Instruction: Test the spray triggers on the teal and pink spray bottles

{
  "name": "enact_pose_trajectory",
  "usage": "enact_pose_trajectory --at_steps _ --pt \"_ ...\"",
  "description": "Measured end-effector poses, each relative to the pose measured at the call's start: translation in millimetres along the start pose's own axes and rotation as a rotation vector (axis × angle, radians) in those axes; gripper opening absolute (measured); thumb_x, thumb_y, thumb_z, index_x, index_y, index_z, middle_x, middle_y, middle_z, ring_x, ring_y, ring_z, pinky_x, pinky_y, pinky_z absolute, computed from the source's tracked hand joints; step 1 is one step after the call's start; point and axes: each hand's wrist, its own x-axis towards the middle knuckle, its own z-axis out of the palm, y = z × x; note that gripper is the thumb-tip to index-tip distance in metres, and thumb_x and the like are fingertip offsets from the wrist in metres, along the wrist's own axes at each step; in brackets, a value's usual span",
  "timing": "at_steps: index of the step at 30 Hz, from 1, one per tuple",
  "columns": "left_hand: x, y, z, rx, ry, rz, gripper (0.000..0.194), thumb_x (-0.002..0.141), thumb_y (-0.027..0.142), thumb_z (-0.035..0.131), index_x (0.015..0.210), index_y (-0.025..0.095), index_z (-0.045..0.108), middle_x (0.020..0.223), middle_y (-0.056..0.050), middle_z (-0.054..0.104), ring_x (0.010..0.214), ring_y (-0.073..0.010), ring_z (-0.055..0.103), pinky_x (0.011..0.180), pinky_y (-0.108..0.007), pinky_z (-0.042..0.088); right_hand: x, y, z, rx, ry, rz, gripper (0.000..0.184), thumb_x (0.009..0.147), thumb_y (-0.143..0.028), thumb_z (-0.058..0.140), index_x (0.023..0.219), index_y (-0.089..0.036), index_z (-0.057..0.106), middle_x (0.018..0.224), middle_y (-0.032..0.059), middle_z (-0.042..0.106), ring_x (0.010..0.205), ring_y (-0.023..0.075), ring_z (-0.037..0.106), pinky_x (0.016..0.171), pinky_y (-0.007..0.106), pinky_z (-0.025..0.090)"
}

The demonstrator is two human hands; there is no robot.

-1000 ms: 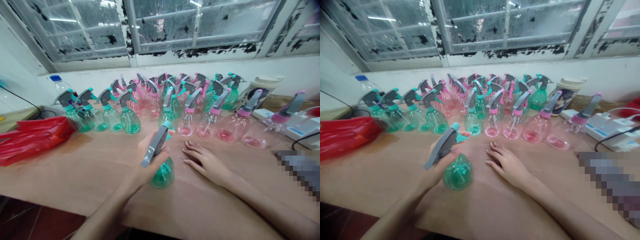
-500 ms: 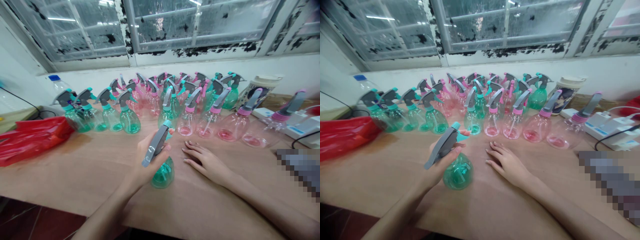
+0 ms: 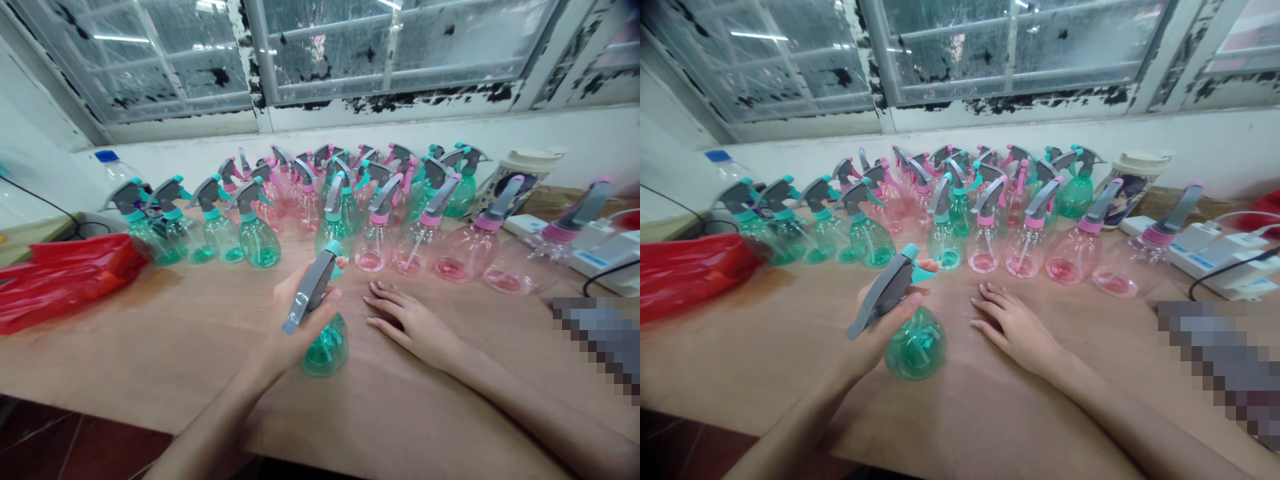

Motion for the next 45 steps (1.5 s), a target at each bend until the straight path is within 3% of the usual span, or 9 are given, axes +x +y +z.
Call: enact_pose_trajectory --at_steps 7,17,25,29,34,45 --pt "0.6 3.7 1.4 -0.021 -0.016 0.001 0.030 0.083 0.028 0.057 0.112 0.023 0.064 0.084 -0.002 0.068 0.074 -0.0169 0.061 0.065 -0.029 0.049 0.2 0.2 0.4 -0.002 -0.007 0.003 0.047 0.100 -0.044 0.040 0.131 -0.016 0.059 0.145 0.0117 0.051 0.137 0.0270 0.042 0.113 0.051 0.037" --pt "2.3 -0.2 -0.4 0.027 0.018 0.100 0.008 0.084 0.026 0.056 0.087 0.021 0.061 0.082 0.000 0.063 0.073 -0.0150 0.059 0.069 -0.029 0.048 -0.3 -0.2 1.3 0.020 0.005 0.012 0.045 0.099 -0.043 0.042 0.131 -0.017 0.060 0.144 0.0122 0.052 0.137 0.0272 0.043 0.112 0.052 0.037" --pt "1.1 0.7 -0.4 -0.022 -0.017 0.028 0.032 0.083 0.028 0.058 0.114 0.024 0.064 0.091 -0.005 0.071 0.097 -0.0230 0.066 0.082 -0.035 0.052 0.2 -0.3 0.4 0.062 0.023 0.016 0.043 0.098 -0.042 0.045 0.130 -0.017 0.061 0.143 0.0130 0.053 0.136 0.0285 0.045 0.112 0.053 0.038" --pt "-0.3 -7.0 0.8 -0.024 -0.008 0.024 0.038 0.086 0.030 0.058 0.123 0.024 0.061 0.095 -0.006 0.071 0.093 -0.0225 0.067 0.077 -0.033 0.056 -0.3 -0.5 1.2 0.086 0.042 0.020 0.042 0.097 -0.042 0.046 0.130 -0.021 0.061 0.143 0.0115 0.054 0.135 0.0288 0.045 0.112 0.054 0.037" --pt "-2.0 -10.3 1.1 -0.038 0.014 0.049 0.039 0.086 0.028 0.059 0.124 0.023 0.061 0.113 -0.007 0.069 0.093 -0.0201 0.067 0.080 -0.031 0.057 -0.8 -0.5 2.1 0.101 0.056 0.018 0.041 0.097 -0.041 0.047 0.131 -0.023 0.060 0.143 0.0107 0.054 0.135 0.0290 0.045 0.112 0.055 0.037" --pt "-1.7 -5.1 0.1 -0.020 0.020 0.068 0.034 0.086 0.028 0.059 0.120 0.022 0.059 0.109 -0.007 0.067 0.090 -0.0190 0.066 0.082 -0.032 0.056 -0.8 -0.1 1.3 0.088 0.048 0.020 0.042 0.097 -0.042 0.047 0.130 -0.020 0.061 0.142 0.0118 0.054 0.135 0.0286 0.045 0.112 0.054 0.037"
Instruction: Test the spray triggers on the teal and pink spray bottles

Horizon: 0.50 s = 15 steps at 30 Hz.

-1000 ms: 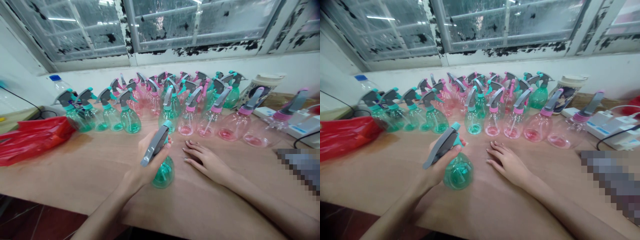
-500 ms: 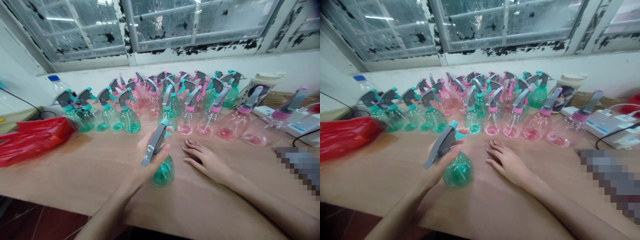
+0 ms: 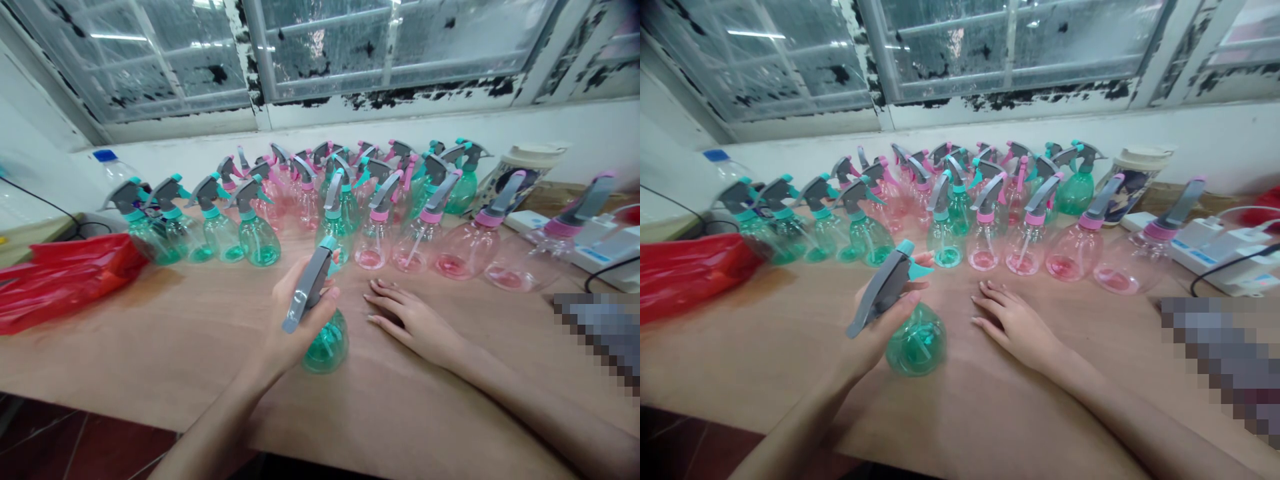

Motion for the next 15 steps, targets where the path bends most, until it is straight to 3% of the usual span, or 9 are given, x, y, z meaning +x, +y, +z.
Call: enact_pose_trajectory --at_steps 11,15 --pt "0.6 1.1 3.0 -0.048 0.007 -0.022 0.035 0.084 0.026 0.058 0.119 0.022 0.061 0.117 -0.008 0.067 0.100 -0.0205 0.066 0.087 -0.033 0.056 -0.3 0.7 0.9 0.014 0.014 0.002 0.041 0.097 -0.042 0.048 0.130 -0.022 0.061 0.142 0.0109 0.055 0.135 0.0291 0.046 0.112 0.055 0.037" --pt "0.6 5.0 3.3 -0.018 0.005 -0.035 0.041 0.083 0.023 0.056 0.124 0.022 0.059 0.108 -0.007 0.071 0.099 -0.0216 0.067 0.089 -0.037 0.055 0.1 -0.1 0.0 0.012 0.010 0.001 0.041 0.097 -0.042 0.047 0.130 -0.022 0.061 0.142 0.0113 0.054 0.135 0.0293 0.046 0.112 0.054 0.037"
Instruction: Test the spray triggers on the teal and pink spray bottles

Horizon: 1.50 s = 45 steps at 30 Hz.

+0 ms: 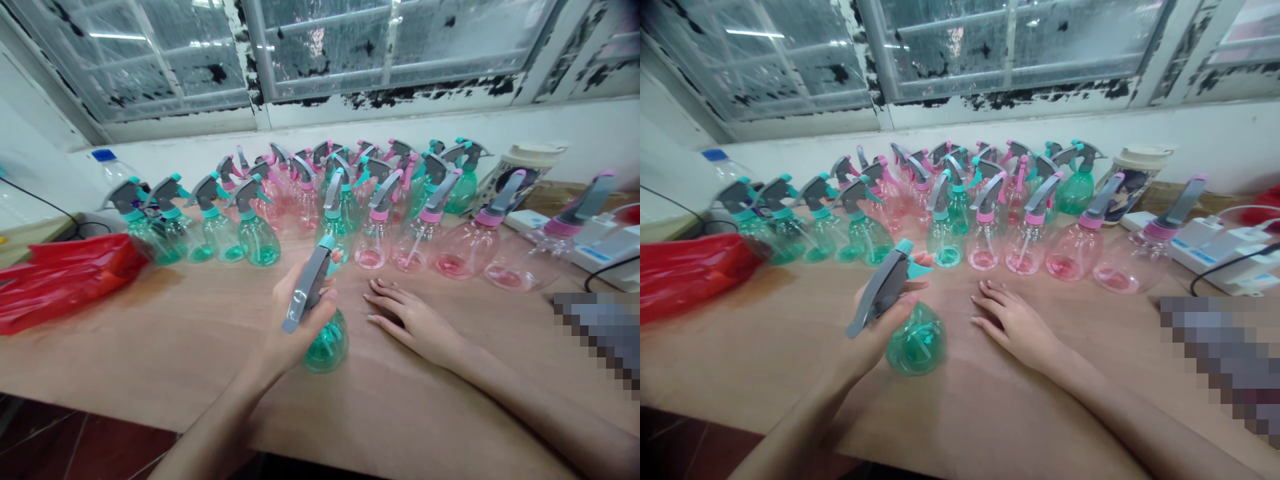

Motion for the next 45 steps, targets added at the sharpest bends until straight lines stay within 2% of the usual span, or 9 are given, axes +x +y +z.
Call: enact_pose_trajectory --at_steps 4,8,14,17,20,27,32,38,45 --pt "-0.9 4.8 0.0 0.005 -0.018 -0.009 0.044 0.082 0.021 0.054 0.125 0.024 0.059 0.100 -0.005 0.073 0.100 -0.0218 0.067 0.090 -0.037 0.054 0.1 -0.3 -0.6 -0.016 -0.017 -0.001 0.043 0.097 -0.042 0.046 0.131 -0.019 0.060 0.143 0.0124 0.053 0.136 0.0289 0.045 0.113 0.054 0.036" --pt "-0.8 6.6 -1.3 0.021 -0.039 -0.024 0.040 0.081 0.020 0.052 0.120 0.024 0.061 0.095 -0.004 0.073 0.101 -0.0223 0.066 0.089 -0.037 0.053 -0.4 0.0 -0.1 -0.001 -0.006 0.005 0.041 0.097 -0.042 0.048 0.130 -0.022 0.061 0.143 0.0108 0.054 0.135 0.0293 0.045 0.112 0.054 0.037" --pt "2.3 -3.5 -11.9 0.047 -0.080 0.011 0.020 0.074 0.023 0.057 0.092 0.021 0.067 0.083 -0.004 0.069 0.075 -0.0206 0.064 0.071 -0.034 0.052 -0.6 0.5 0.6 0.006 -0.001 0.011 0.042 0.096 -0.043 0.048 0.131 -0.024 0.060 0.143 0.0096 0.053 0.135 0.0291 0.045 0.112 0.055 0.037" --pt "2.5 -3.6 -15.2 0.012 -0.108 -0.007 0.027 0.072 0.023 0.057 0.097 0.022 0.068 0.078 -0.003 0.068 0.076 -0.0219 0.065 0.070 -0.034 0.052 -0.5 0.6 0.3 -0.013 -0.011 0.007 0.042 0.097 -0.044 0.047 0.131 -0.023 0.060 0.143 0.0097 0.053 0.136 0.0282 0.045 0.112 0.054 0.037" --pt "1.8 1.7 -14.4 -0.030 -0.117 -0.030 0.039 0.072 0.022 0.057 0.110 0.024 0.065 0.087 -0.004 0.072 0.085 -0.0241 0.067 0.078 -0.038 0.054 -0.3 0.5 -0.1 -0.019 -0.019 0.007 0.043 0.097 -0.043 0.046 0.131 -0.021 0.060 0.143 0.0105 0.053 0.136 0.0278 0.044 0.113 0.052 0.036" --pt "0.0 9.4 -7.8 -0.033 -0.052 -0.053 0.048 0.074 0.021 0.057 0.122 0.025 0.061 0.101 -0.006 0.073 0.094 -0.0256 0.067 0.077 -0.037 0.055 -0.3 -0.1 -0.9 -0.025 -0.031 0.010 0.043 0.098 -0.044 0.045 0.131 -0.021 0.060 0.144 0.0105 0.053 0.137 0.0276 0.044 0.113 0.052 0.037" --pt "-0.8 6.5 -7.8 -0.054 -0.083 -0.058 0.049 0.076 0.020 0.056 0.125 0.025 0.060 0.107 -0.007 0.072 0.101 -0.0255 0.066 0.087 -0.039 0.054 -0.5 0.7 -0.2 -0.029 -0.027 0.015 0.043 0.098 -0.043 0.046 0.131 -0.020 0.060 0.144 0.0106 0.053 0.137 0.0278 0.044 0.113 0.051 0.037" --pt "-1.8 5.6 -7.1 -0.061 -0.069 -0.058 0.050 0.078 0.021 0.057 0.127 0.025 0.058 0.116 -0.007 0.070 0.100 -0.0248 0.066 0.087 -0.038 0.054 -0.6 0.9 -0.1 -0.041 -0.033 -0.002 0.045 0.098 -0.043 0.044 0.130 -0.017 0.060 0.144 0.0125 0.052 0.136 0.0282 0.044 0.113 0.051 0.038" --pt "-1.4 3.4 -6.8 -0.066 -0.062 -0.029 0.049 0.078 0.020 0.057 0.126 0.026 0.059 0.123 -0.006 0.067 0.102 -0.0239 0.066 0.086 -0.035 0.054 -0.5 1.6 0.5 -0.048 -0.038 -0.001 0.045 0.099 -0.044 0.043 0.130 -0.018 0.061 0.144 0.0122 0.053 0.136 0.0280 0.044 0.112 0.051 0.039"
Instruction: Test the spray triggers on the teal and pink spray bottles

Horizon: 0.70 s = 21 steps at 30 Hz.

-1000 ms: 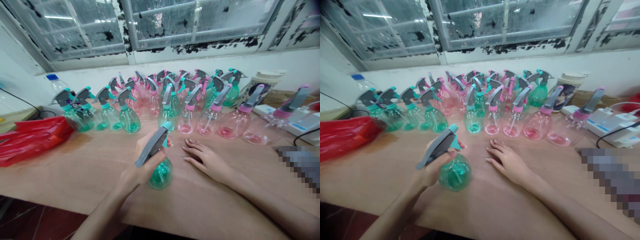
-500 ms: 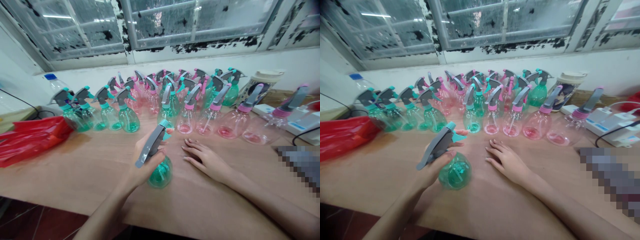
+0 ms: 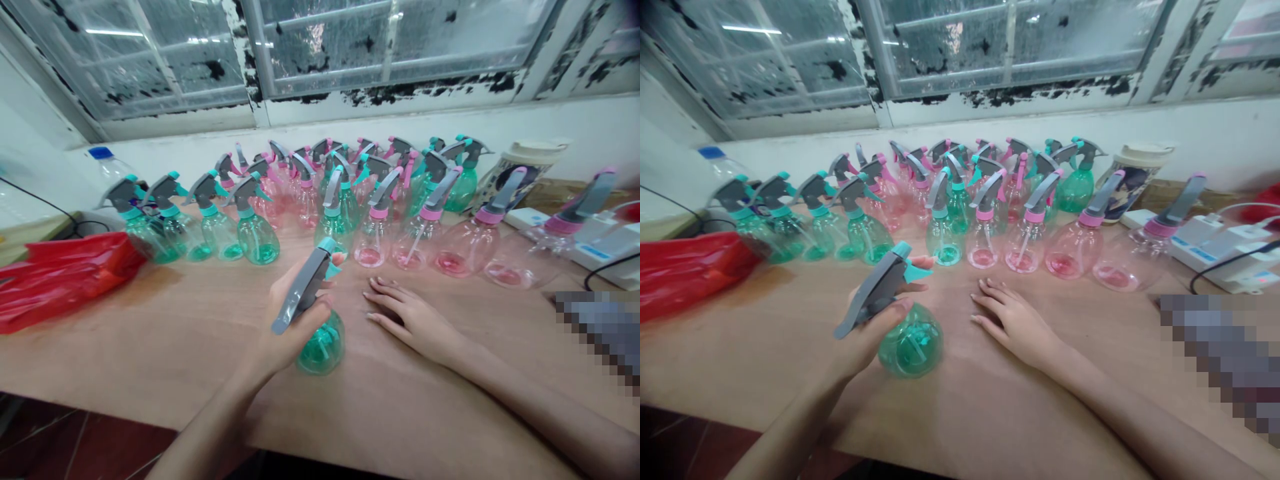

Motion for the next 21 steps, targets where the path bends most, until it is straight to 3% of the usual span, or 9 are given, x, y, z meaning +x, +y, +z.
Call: enact_pose_trajectory --at_steps 11,21 --pt "0.0 2.5 1.8 -0.010 -0.026 0.038 0.040 0.079 0.020 0.055 0.118 0.023 0.063 0.114 -0.006 0.070 0.109 -0.0241 0.063 0.089 -0.036 0.052 0.4 -0.1 -0.1 -0.032 -0.013 -0.007 0.046 0.099 -0.044 0.041 0.131 -0.016 0.060 0.145 0.0126 0.052 0.137 0.0276 0.044 0.112 0.051 0.038" --pt "-2.9 -11.2 -6.3 0.105 0.059 -0.039 0.016 0.076 0.025 0.060 0.088 0.022 0.069 0.080 -0.001 0.069 0.073 -0.0175 0.063 0.070 -0.031 0.051 0.9 -1.2 -1.2 -0.028 -0.021 -0.001 0.046 0.099 -0.044 0.041 0.130 -0.016 0.060 0.144 0.0126 0.052 0.137 0.0280 0.044 0.112 0.051 0.039"
